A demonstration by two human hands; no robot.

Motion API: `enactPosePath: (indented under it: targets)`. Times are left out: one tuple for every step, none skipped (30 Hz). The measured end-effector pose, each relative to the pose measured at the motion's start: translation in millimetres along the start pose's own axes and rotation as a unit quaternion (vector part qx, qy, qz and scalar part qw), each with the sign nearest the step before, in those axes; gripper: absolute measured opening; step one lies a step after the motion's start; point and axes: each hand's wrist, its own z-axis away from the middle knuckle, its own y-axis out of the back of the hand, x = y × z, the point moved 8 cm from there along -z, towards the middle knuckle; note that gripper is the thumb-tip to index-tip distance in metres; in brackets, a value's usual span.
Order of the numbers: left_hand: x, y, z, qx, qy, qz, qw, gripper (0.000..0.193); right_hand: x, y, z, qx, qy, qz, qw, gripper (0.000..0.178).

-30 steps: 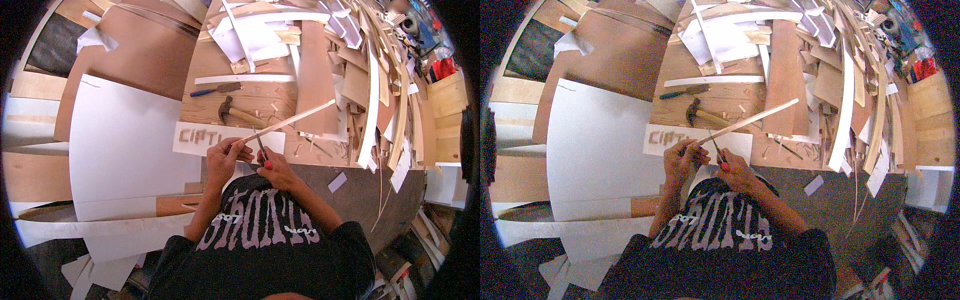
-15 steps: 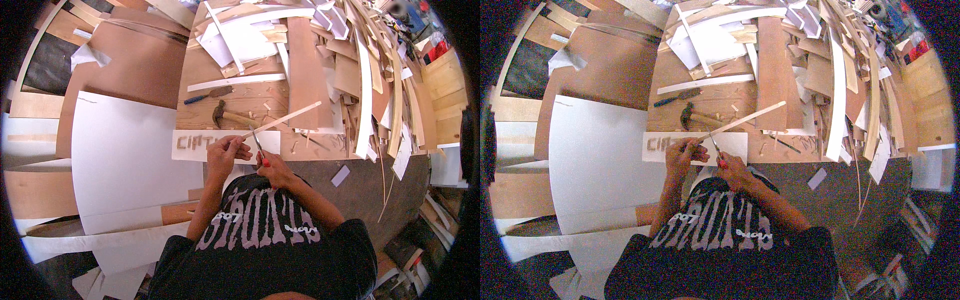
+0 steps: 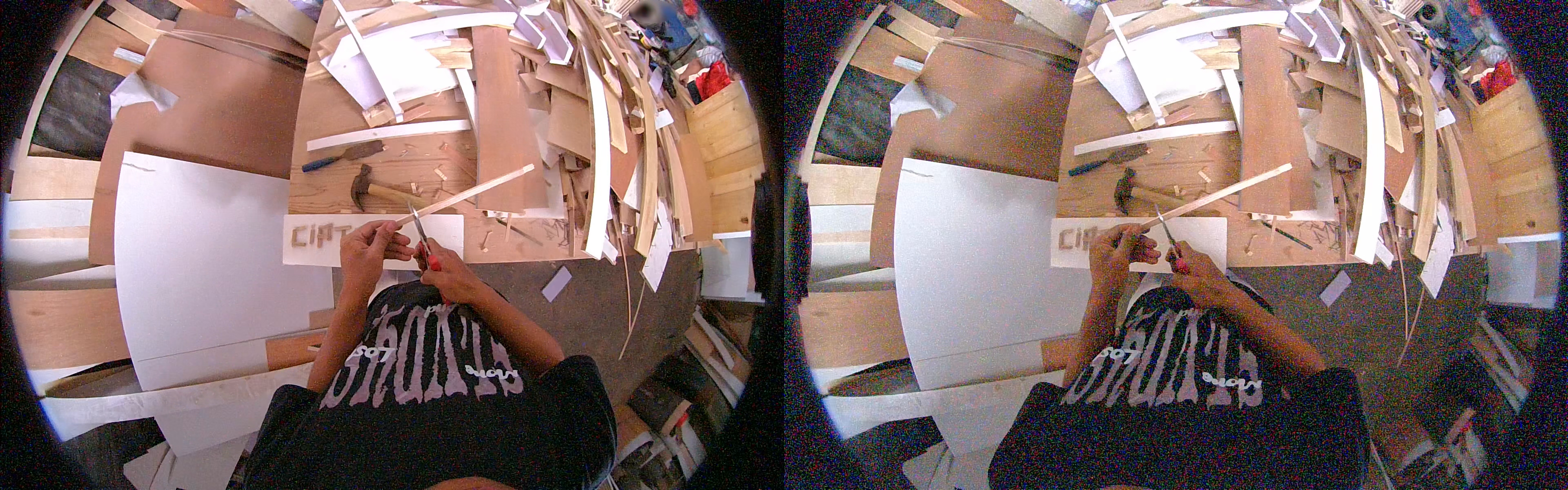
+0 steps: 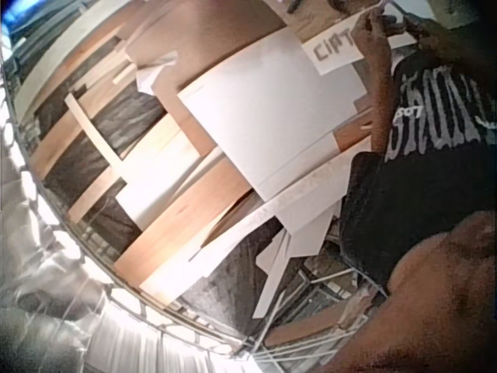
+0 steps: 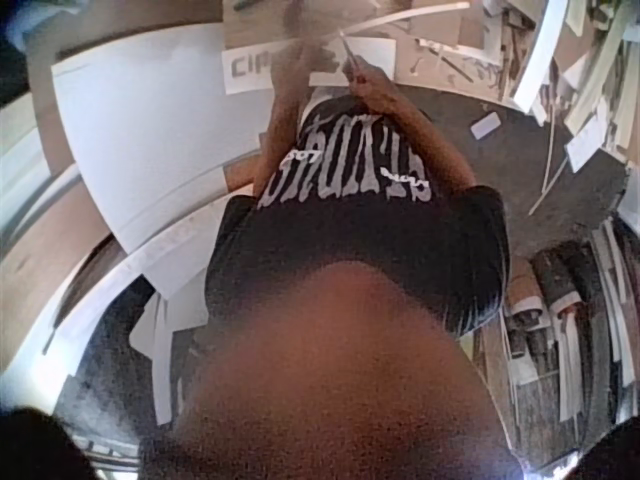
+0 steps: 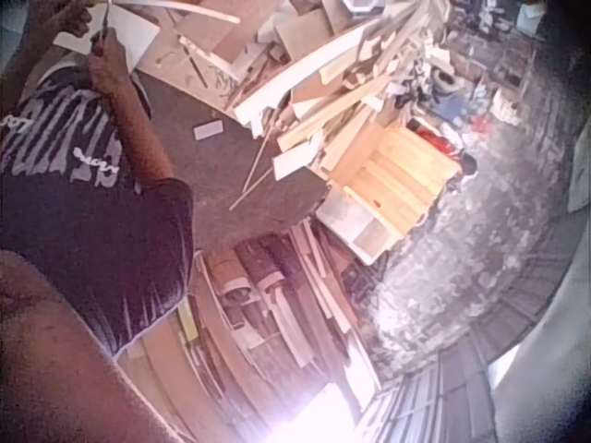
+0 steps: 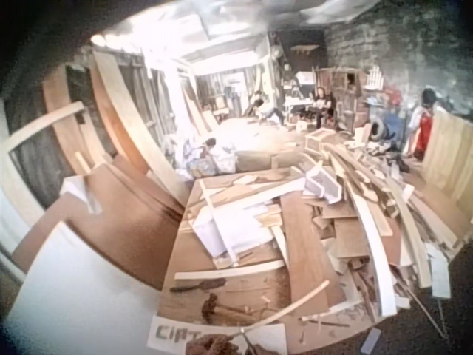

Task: The person constructs wooden letters by cutting small wooden strips using shears and hammering the pieces onto a larger wooden board to form the word 'CIPTA'.

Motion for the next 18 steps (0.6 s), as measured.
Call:
enactPosePath:
  targets:
    - [2, 3, 0, 0.003, 0.000, 0.004, 1.000, 0.024, -2, -2, -2, -0.001, -0.001, 0.001, 1.000, 0.041]
    - [3, 7, 0, 0.005, 0.000, 0.008, 1.000, 0.024, -6, -4, -4, 0.004, 0.002, 0.002, 1.000, 0.041]
    - [3, 11, -1, 0.006, 0.001, 0.010, 1.000, 0.024, -8, -6, -6, 0.009, 0.005, 0.004, 1.000, 0.040]
    - [5, 15, -2, 0.004, -0.002, 0.013, 1.000, 0.024, -10, -9, -8, 0.008, 0.003, 0.005, 1.000, 0.040]
    - [7, 19, -2, 0.004, -0.006, 0.016, 1.000, 0.024, -12, -12, -10, 0.007, 0.003, -0.001, 1.000, 0.041]
    - [9, 22, -3, 0.004, -0.005, 0.017, 1.000, 0.024, -15, -15, -13, 0.006, 0.002, -0.007, 1.000, 0.041]
    - [11, 26, -3, 0.009, 0.000, 0.019, 1.000, 0.024, -17, -18, -15, 0.005, 0.000, -0.007, 1.000, 0.041]
    - [12, 32, -3, 0.014, 0.006, 0.022, 1.000, 0.025, -22, -22, -16, 0.015, 0.006, -0.007, 1.000, 0.041]
    - [14, 37, -4, 0.013, 0.008, 0.024, 1.000, 0.025, -26, -25, -18, 0.024, 0.012, -0.007, 1.000, 0.041]
    - [16, 42, -5, 0.010, 0.005, 0.020, 1.000, 0.025, -27, -29, -22, 0.025, 0.009, -0.007, 1.000, 0.041]
    - [19, 47, -7, 0.006, 0.001, 0.016, 1.000, 0.025, -27, -34, -25, 0.024, 0.007, -0.013, 1.000, 0.041]
    - [20, 53, -8, 0.002, 0.003, 0.018, 1.000, 0.025, -29, -39, -28, 0.022, 0.005, -0.020, 1.000, 0.042]
    - [21, 60, -9, -0.002, -0.001, -0.002, 1.000, 0.030, -33, -43, -31, 0.025, 0.002, -0.019, 0.999, 0.042]
    - [23, 66, -10, -0.006, -0.004, -0.021, 1.000, 0.035, -39, -48, -33, 0.032, 0.010, -0.024, 0.999, 0.042]
    - [25, 70, -11, -0.009, -0.003, -0.020, 1.000, 0.035, -44, -53, -35, 0.039, 0.018, -0.029, 0.999, 0.043]
    - [27, 74, -12, -0.012, -0.004, -0.009, 1.000, 0.034, -47, -59, -37, 0.042, 0.015, -0.028, 0.999, 0.043]
    - [29, 80, -13, -0.014, -0.005, 0.001, 1.000, 0.033, -50, -64, -39, 0.053, 0.026, -0.029, 0.998, 0.047]
    - [29, 86, -14, -0.017, -0.004, 0.003, 1.000, 0.033, -55, -69, -42, 0.063, 0.037, -0.031, 0.997, 0.050]
